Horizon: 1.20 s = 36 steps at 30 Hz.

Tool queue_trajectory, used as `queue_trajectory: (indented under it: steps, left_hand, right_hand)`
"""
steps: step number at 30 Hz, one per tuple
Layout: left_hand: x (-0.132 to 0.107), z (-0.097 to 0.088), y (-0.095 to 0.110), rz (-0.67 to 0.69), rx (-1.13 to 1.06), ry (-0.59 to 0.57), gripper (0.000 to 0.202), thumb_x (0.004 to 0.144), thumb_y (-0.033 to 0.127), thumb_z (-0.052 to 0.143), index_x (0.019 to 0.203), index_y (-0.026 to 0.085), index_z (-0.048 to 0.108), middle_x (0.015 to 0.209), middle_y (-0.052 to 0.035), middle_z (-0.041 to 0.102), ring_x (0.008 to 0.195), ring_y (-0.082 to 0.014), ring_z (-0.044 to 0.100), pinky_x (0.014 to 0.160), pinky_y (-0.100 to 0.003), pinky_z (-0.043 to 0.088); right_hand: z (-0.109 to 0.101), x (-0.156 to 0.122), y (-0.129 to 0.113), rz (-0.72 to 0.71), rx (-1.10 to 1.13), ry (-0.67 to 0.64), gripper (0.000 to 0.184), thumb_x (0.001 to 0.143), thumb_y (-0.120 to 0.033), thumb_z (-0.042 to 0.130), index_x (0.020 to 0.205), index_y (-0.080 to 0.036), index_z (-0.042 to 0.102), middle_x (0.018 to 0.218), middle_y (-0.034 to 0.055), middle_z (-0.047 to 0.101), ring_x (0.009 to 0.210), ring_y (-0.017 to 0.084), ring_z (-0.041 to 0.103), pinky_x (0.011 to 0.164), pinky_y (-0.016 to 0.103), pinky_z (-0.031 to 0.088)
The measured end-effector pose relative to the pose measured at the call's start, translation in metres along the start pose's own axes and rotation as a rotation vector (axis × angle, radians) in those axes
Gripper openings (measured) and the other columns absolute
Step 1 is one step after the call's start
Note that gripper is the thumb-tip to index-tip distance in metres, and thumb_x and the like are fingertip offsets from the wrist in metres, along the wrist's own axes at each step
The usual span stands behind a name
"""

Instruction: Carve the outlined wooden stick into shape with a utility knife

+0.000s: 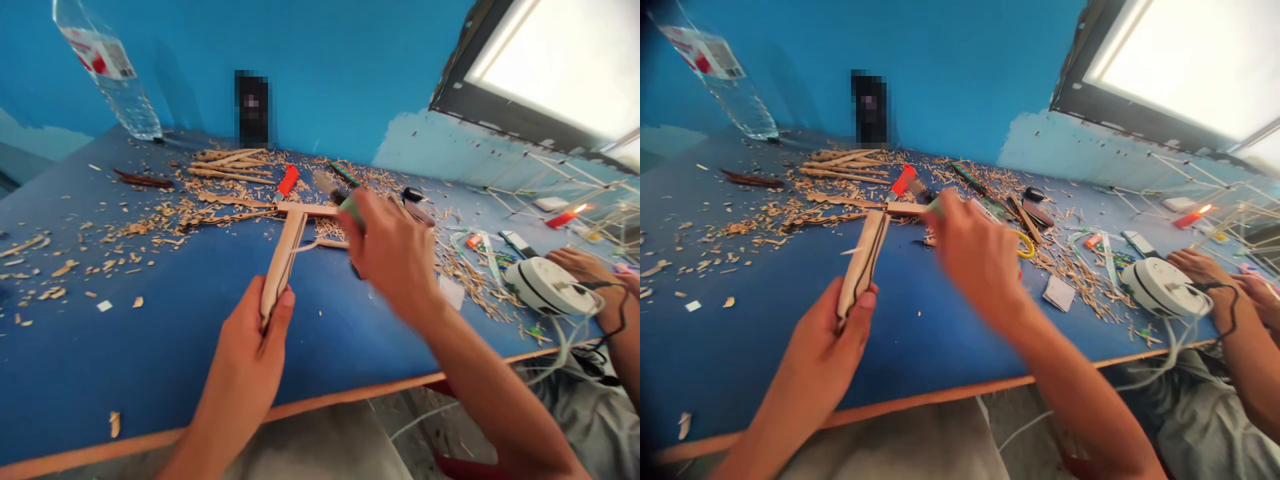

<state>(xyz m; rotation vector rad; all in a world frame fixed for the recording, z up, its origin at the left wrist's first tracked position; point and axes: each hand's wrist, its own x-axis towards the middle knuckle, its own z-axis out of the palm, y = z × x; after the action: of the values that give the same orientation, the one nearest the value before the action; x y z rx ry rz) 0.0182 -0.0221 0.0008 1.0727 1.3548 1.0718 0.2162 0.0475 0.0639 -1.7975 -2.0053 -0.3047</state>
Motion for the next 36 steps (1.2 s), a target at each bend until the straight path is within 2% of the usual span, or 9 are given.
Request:
queue_trajectory:
  steps: [3,6,10,16,19,23,26,29,36]
  left_hand:
    - [-0.008,-0.002,-0.002,-0.196,-0.199,-0.099,0.046,0.092,0.067,0.067,0.114,0.027,0.061,0.063,0.0093,0.037,0.047,-0.0065,0.023,0.038,-0.014,0.021]
    - [-0.01,-0.009,0.006,-0.308,-0.536,-0.211,0.043,0.09,0.061,0.071,0.114,0.026,0.065,0.062,0.0085,0.039,0.046,-0.0057,0.025,0.036,-0.012,0.029]
    - [-0.006,-0.02,0.019,-0.323,-0.734,-0.324,0.025,0.089,0.042,0.076,0.103,0.021,0.074,0.066,0.0027,0.052,0.053,-0.0112,0.049,0.04,-0.019,0.051]
    - [-0.006,-0.029,0.016,-0.51,-0.866,-0.517,0.016,0.086,0.037,0.079,0.094,0.024,0.072,0.07,0.0067,0.043,0.049,-0.002,0.026,0.042,-0.009,0.03]
    - [-0.012,-0.025,0.014,-0.46,-0.72,-0.437,0.03,0.076,0.039,0.089,0.095,0.026,0.069,0.07,0.0079,0.045,0.05,-0.0017,0.022,0.041,-0.009,0.024]
    - [-0.025,-0.015,0.015,-0.405,-0.417,-0.211,0.066,0.071,0.062,0.089,0.125,0.034,0.065,0.064,0.01,0.037,0.049,-0.0028,0.016,0.041,-0.009,0.016]
    - [-0.03,-0.009,0.01,-0.292,-0.203,-0.033,0.059,0.084,0.064,0.078,0.132,0.035,0.063,0.07,0.0051,0.043,0.054,-0.0084,0.034,0.045,-0.014,0.033]
    - [-0.024,-0.006,0.0,-0.119,-0.055,-0.036,0.046,0.091,0.064,0.069,0.123,0.031,0.063,0.079,0.0006,0.055,0.066,-0.0148,0.05,0.05,-0.019,0.041]
    - [0.0,0.002,0.0,0.068,0.054,-0.037,0.034,0.1,0.059,0.059,0.094,0.026,0.055,0.075,0.0032,0.057,0.059,-0.0138,0.044,0.049,-0.023,0.036]
  right_hand:
    - [-0.002,0.045,0.045,0.043,0.051,-0.027,0.041,0.107,-0.058,0.045,0.117,-0.026,0.068,0.082,0.009,0.069,0.071,0.025,0.055,0.063,0.034,0.028]
    - [-0.002,0.048,0.067,-0.011,0.191,-0.094,0.04,0.109,-0.056,0.041,0.116,-0.027,0.067,0.079,0.0031,0.065,0.071,0.022,0.057,0.065,0.033,0.037]
    - [-0.001,0.002,0.044,-0.069,0.662,-0.206,0.042,0.11,-0.059,0.041,0.12,-0.025,0.062,0.074,-0.0035,0.056,0.059,0.013,0.049,0.06,0.029,0.038]
    - [-0.007,-0.055,-0.005,-0.324,0.704,-0.225,0.024,0.11,-0.038,0.05,0.123,-0.02,0.059,0.085,-0.0022,0.063,0.068,0.012,0.055,0.062,0.027,0.039]
    - [-0.006,-0.068,-0.015,-0.365,0.574,-0.285,0.029,0.11,-0.043,0.046,0.122,-0.019,0.058,0.086,-0.0013,0.063,0.066,0.014,0.054,0.058,0.03,0.036]
    - [-0.005,-0.077,-0.023,-0.428,0.354,-0.275,0.035,0.112,-0.047,0.04,0.124,-0.019,0.058,0.082,-0.0012,0.061,0.06,0.016,0.053,0.054,0.033,0.031]
    - [-0.005,-0.08,-0.028,-0.43,0.248,-0.226,0.037,0.112,-0.047,0.039,0.125,-0.02,0.06,0.081,-0.0013,0.061,0.057,0.017,0.055,0.052,0.034,0.031]
    - [-0.002,-0.08,-0.03,-0.416,0.133,-0.18,0.037,0.112,-0.049,0.039,0.123,-0.022,0.062,0.08,-0.001,0.062,0.057,0.018,0.059,0.052,0.036,0.031]
    - [0.001,-0.065,-0.033,-0.353,-0.002,-0.158,0.042,0.111,-0.053,0.036,0.116,-0.024,0.066,0.077,-0.0003,0.061,0.058,0.019,0.061,0.049,0.035,0.023]
